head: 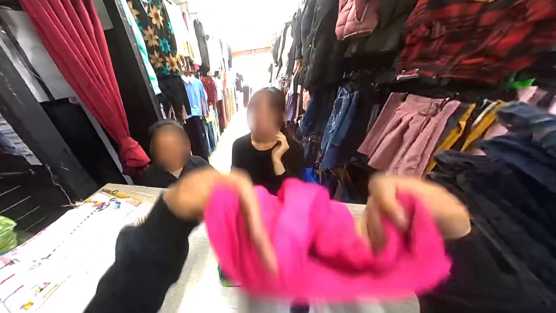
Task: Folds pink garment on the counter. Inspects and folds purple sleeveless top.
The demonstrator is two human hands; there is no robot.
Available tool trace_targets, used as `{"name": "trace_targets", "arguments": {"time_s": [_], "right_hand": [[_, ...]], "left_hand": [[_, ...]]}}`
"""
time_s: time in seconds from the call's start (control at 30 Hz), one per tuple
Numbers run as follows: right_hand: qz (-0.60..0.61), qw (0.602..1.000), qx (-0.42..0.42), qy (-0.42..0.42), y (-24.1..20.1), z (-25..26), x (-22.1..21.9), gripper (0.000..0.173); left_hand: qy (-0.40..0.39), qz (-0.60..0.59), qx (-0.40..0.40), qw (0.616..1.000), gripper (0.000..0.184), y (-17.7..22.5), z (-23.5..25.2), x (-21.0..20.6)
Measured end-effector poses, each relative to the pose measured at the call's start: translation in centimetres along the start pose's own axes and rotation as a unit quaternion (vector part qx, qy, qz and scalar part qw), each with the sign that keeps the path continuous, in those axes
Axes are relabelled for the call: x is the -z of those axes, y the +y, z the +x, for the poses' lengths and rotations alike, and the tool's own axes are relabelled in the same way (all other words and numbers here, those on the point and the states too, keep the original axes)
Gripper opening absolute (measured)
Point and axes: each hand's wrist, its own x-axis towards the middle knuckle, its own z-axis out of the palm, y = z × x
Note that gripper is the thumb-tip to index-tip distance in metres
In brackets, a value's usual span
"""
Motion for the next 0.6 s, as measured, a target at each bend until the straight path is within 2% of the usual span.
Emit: {"name": "trace_targets", "arguments": {"time_s": [0.03, 0.07, 0.1, 0.13, 0.17, 0.2, 0.23, 0.3, 0.33, 0.37, 0.4, 0.47, 0.53, 0.6], "right_hand": [[0.008, 0.995, -0.046, -0.087, 1.4, -1.1, 0.0, 0.030], [0.018, 0.988, -0.070, -0.137, 2.7, -1.6, -0.3, 0.031], [0.036, 0.984, -0.080, -0.156, 3.9, -1.7, -0.2, 0.031], [0.058, 0.987, -0.082, -0.128, 5.0, -1.9, -0.2, 0.029], [0.085, 0.992, -0.075, -0.056, 5.9, -2.1, -0.2, 0.026], [0.109, 0.990, -0.073, 0.058, 6.8, -2.1, -0.4, 0.022], [0.142, 0.967, -0.077, 0.195, 7.8, -1.7, -0.8, 0.022], [0.202, 0.866, -0.144, 0.434, 9.7, -0.6, -1.3, 0.037], [0.190, 0.826, -0.196, 0.493, 10.4, -0.5, -1.3, 0.042], [0.160, 0.814, -0.238, 0.505, 11.0, -1.0, -1.2, 0.048], [0.127, 0.818, -0.262, 0.497, 11.2, -1.7, -1.1, 0.052], [0.030, 0.841, -0.284, 0.460, 10.7, -3.3, -1.4, 0.050], [-0.118, 0.845, -0.317, 0.413, 9.9, -4.1, -2.0, 0.042], [-0.210, 0.833, -0.358, 0.365, 9.4, -3.7, -2.8, 0.033]], "left_hand": [[-0.048, -0.021, 0.065, 0.997, 0.051, -0.2, -0.2, -2.1], [-0.056, -0.029, 0.127, 0.990, 0.058, 0.0, 0.2, -4.2], [-0.056, -0.059, 0.153, 0.985, 0.059, -0.3, 0.4, -5.2], [-0.030, -0.089, 0.153, 0.984, 0.057, -1.1, 0.0, -5.3], [0.038, -0.103, 0.144, 0.983, 0.052, -1.9, -0.5, -5.1], [0.145, -0.106, 0.130, 0.975, 0.046, -3.0, -1.2, -4.6], [0.289, -0.106, 0.124, 0.943, 0.040, -4.1, -1.8, -4.2], [0.525, -0.108, 0.171, 0.826, 0.041, -6.2, -2.2, -3.4], [0.584, -0.115, 0.213, 0.775, 0.045, -7.0, -2.6, -3.2], [0.613, -0.133, 0.248, 0.738, 0.050, -7.6, -3.3, -3.1], [0.613, -0.151, 0.270, 0.727, 0.055, -7.9, -4.1, -3.2], [0.560, -0.184, 0.291, 0.753, 0.055, -7.7, -5.9, -4.1], [0.544, -0.164, 0.304, 0.765, 0.041, -7.0, -6.2, -5.0], [0.543, -0.097, 0.346, 0.759, 0.025, -7.0, -5.3, -5.7]]}}
